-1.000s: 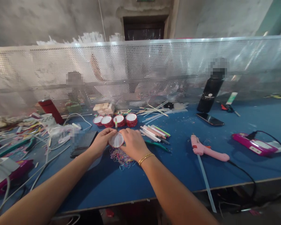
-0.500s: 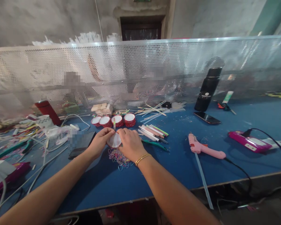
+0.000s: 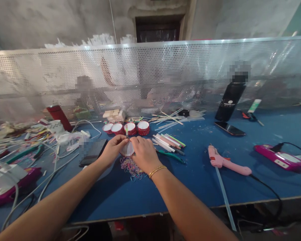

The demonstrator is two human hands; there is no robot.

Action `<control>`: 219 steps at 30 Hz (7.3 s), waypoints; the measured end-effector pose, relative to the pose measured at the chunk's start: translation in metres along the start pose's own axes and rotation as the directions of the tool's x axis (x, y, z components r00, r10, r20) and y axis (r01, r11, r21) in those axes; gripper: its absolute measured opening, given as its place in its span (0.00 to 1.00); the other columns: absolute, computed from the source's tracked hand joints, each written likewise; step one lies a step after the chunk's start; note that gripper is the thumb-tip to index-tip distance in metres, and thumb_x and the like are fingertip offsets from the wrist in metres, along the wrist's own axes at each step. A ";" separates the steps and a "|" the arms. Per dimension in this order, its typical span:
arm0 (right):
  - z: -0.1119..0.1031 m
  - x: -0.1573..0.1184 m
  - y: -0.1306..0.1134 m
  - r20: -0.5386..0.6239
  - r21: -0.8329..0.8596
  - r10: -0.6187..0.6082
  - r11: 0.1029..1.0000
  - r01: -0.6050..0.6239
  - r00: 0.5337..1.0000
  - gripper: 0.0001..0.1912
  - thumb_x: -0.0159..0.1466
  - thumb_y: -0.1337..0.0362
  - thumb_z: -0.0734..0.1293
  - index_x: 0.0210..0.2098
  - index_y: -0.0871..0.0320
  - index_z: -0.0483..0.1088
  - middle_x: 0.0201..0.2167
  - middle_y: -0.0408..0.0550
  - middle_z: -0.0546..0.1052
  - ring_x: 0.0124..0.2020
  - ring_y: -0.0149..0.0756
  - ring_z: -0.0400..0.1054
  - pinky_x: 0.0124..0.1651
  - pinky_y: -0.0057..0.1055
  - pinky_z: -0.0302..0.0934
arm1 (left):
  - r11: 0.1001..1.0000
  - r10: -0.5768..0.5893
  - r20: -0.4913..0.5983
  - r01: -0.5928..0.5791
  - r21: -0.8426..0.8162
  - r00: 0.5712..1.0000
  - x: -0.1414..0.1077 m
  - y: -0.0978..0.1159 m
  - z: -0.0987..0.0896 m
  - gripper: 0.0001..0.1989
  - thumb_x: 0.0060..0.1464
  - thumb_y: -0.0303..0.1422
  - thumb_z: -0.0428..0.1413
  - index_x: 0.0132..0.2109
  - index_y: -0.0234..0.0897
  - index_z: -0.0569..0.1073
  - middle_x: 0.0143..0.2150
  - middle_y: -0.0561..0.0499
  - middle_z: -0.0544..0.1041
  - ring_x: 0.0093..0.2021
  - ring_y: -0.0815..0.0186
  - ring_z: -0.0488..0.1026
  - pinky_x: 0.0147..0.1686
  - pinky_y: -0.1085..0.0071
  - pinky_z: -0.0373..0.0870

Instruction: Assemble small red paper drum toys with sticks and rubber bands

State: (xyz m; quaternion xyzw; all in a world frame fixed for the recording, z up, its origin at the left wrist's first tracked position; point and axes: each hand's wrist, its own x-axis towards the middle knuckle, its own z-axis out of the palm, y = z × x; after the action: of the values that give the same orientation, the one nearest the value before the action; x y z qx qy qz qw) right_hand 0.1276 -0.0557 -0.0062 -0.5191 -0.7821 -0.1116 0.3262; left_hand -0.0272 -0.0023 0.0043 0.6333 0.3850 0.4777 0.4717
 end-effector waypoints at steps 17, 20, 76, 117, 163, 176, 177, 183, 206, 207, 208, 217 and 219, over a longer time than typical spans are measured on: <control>0.006 -0.002 0.002 -0.013 0.018 0.002 1.000 -0.002 1.000 0.28 0.59 0.66 0.69 0.57 0.59 0.58 0.46 0.55 0.72 0.47 0.46 0.65 0.48 0.40 0.54 | 0.984 0.139 -0.017 -0.136 0.112 0.990 0.003 -0.004 -0.003 0.14 0.51 0.42 0.59 0.35 0.35 0.70 0.28 0.55 0.69 0.28 0.71 0.62 0.27 0.75 0.59; 0.005 -0.001 0.002 -0.019 0.026 -0.003 1.000 0.004 1.000 0.28 0.60 0.66 0.69 0.57 0.60 0.58 0.46 0.55 0.72 0.48 0.46 0.65 0.48 0.40 0.54 | 0.986 0.133 -0.007 -0.132 0.102 0.991 0.002 -0.003 -0.002 0.14 0.50 0.42 0.60 0.35 0.35 0.70 0.28 0.55 0.69 0.28 0.71 0.62 0.27 0.75 0.59; 0.005 -0.001 0.003 -0.040 0.025 -0.016 1.000 0.017 0.999 0.23 0.61 0.69 0.66 0.56 0.59 0.60 0.46 0.55 0.72 0.46 0.45 0.66 0.47 0.39 0.55 | 0.971 0.198 -0.006 -0.195 0.136 0.980 0.003 -0.006 -0.002 0.12 0.52 0.40 0.60 0.34 0.35 0.70 0.28 0.54 0.69 0.29 0.70 0.63 0.28 0.74 0.60; -0.012 -0.001 0.002 0.331 0.361 -0.158 0.932 0.030 0.930 0.05 0.57 0.68 0.70 0.28 0.53 0.79 0.28 0.41 0.78 0.30 0.30 0.67 0.33 0.26 0.54 | 0.961 0.220 -0.045 -0.209 0.181 0.974 0.007 -0.009 -0.006 0.10 0.52 0.38 0.58 0.34 0.37 0.68 0.25 0.57 0.65 0.26 0.72 0.60 0.26 0.75 0.57; -0.016 0.000 -0.010 -0.151 -0.011 -0.148 0.989 0.148 0.977 0.06 0.66 0.63 0.66 0.33 0.52 0.75 0.48 0.46 0.75 0.50 0.43 0.61 0.50 0.43 0.50 | 0.985 0.154 -0.071 -0.147 0.091 0.986 0.004 0.002 -0.004 0.13 0.51 0.41 0.60 0.33 0.37 0.67 0.25 0.57 0.66 0.24 0.72 0.60 0.23 0.75 0.56; -0.011 0.005 0.010 -0.245 0.252 0.007 0.966 0.057 0.970 0.08 0.68 0.63 0.63 0.34 0.55 0.71 0.38 0.47 0.77 0.42 0.38 0.68 0.46 0.35 0.57 | 0.991 0.118 0.128 -0.126 0.052 0.985 -0.005 0.006 0.006 0.12 0.51 0.40 0.59 0.33 0.37 0.67 0.23 0.58 0.63 0.24 0.73 0.58 0.24 0.76 0.54; -0.012 0.005 0.010 -0.241 0.272 0.013 0.961 0.055 0.970 0.08 0.68 0.62 0.63 0.34 0.55 0.71 0.37 0.47 0.76 0.41 0.38 0.69 0.46 0.35 0.57 | 0.991 0.117 0.138 -0.125 0.054 0.983 -0.006 0.007 0.006 0.12 0.51 0.40 0.59 0.33 0.37 0.67 0.23 0.58 0.63 0.24 0.73 0.58 0.24 0.76 0.53; -0.017 0.005 0.007 -0.211 0.249 -0.013 0.966 0.067 0.977 0.09 0.69 0.62 0.63 0.32 0.55 0.70 0.36 0.46 0.76 0.41 0.37 0.68 0.48 0.36 0.55 | 0.994 0.059 0.158 -0.072 0.077 0.986 -0.008 0.007 0.007 0.14 0.49 0.41 0.61 0.32 0.37 0.67 0.24 0.57 0.65 0.25 0.73 0.59 0.25 0.75 0.53; -0.006 0.009 0.012 -0.255 0.526 0.271 0.845 -0.102 0.928 0.08 0.63 0.65 0.65 0.27 0.56 0.66 0.28 0.44 0.71 0.33 0.35 0.65 0.38 0.32 0.58 | 0.989 0.094 0.235 -0.117 0.086 0.967 -0.011 0.004 0.011 0.16 0.57 0.46 0.53 0.40 0.36 0.67 0.30 0.55 0.62 0.29 0.71 0.58 0.29 0.75 0.56; -0.006 0.009 0.013 -0.250 0.539 0.289 0.835 -0.115 0.924 0.09 0.63 0.64 0.65 0.26 0.56 0.66 0.28 0.44 0.71 0.32 0.35 0.65 0.38 0.32 0.58 | 0.987 0.110 0.230 -0.133 0.091 0.967 -0.011 0.004 0.011 0.15 0.58 0.45 0.52 0.40 0.36 0.66 0.30 0.55 0.62 0.29 0.71 0.58 0.29 0.75 0.56; -0.005 0.010 0.014 -0.242 0.555 0.307 0.822 -0.129 0.920 0.09 0.63 0.64 0.65 0.26 0.56 0.66 0.28 0.44 0.71 0.32 0.35 0.65 0.38 0.32 0.58 | 0.984 0.129 0.221 -0.154 0.095 0.967 -0.011 0.004 0.012 0.15 0.59 0.45 0.52 0.40 0.36 0.66 0.30 0.55 0.63 0.30 0.71 0.58 0.29 0.75 0.57; 0.022 0.009 0.024 0.171 0.832 0.479 0.399 -0.387 0.861 0.11 0.56 0.55 0.66 0.26 0.56 0.67 0.25 0.43 0.73 0.27 0.34 0.65 0.32 0.31 0.60 | 0.968 0.225 0.165 -0.240 0.075 0.960 -0.017 0.021 0.016 0.13 0.61 0.44 0.50 0.41 0.38 0.65 0.31 0.55 0.63 0.29 0.71 0.58 0.30 0.74 0.58; 0.024 0.009 0.023 0.173 0.838 0.481 0.387 -0.385 0.860 0.11 0.55 0.55 0.66 0.26 0.56 0.68 0.25 0.43 0.73 0.28 0.34 0.65 0.33 0.31 0.60 | 0.968 0.221 0.162 -0.236 0.081 0.962 -0.015 0.020 0.014 0.13 0.61 0.44 0.50 0.41 0.38 0.65 0.31 0.55 0.64 0.29 0.71 0.58 0.30 0.74 0.58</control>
State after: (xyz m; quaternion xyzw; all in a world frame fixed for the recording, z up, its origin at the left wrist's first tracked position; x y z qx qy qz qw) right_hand 0.1364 -0.0264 -0.0221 -0.4703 -0.5536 0.3487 0.5923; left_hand -0.0164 -0.0252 0.0190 0.7307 0.2955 0.4598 0.4091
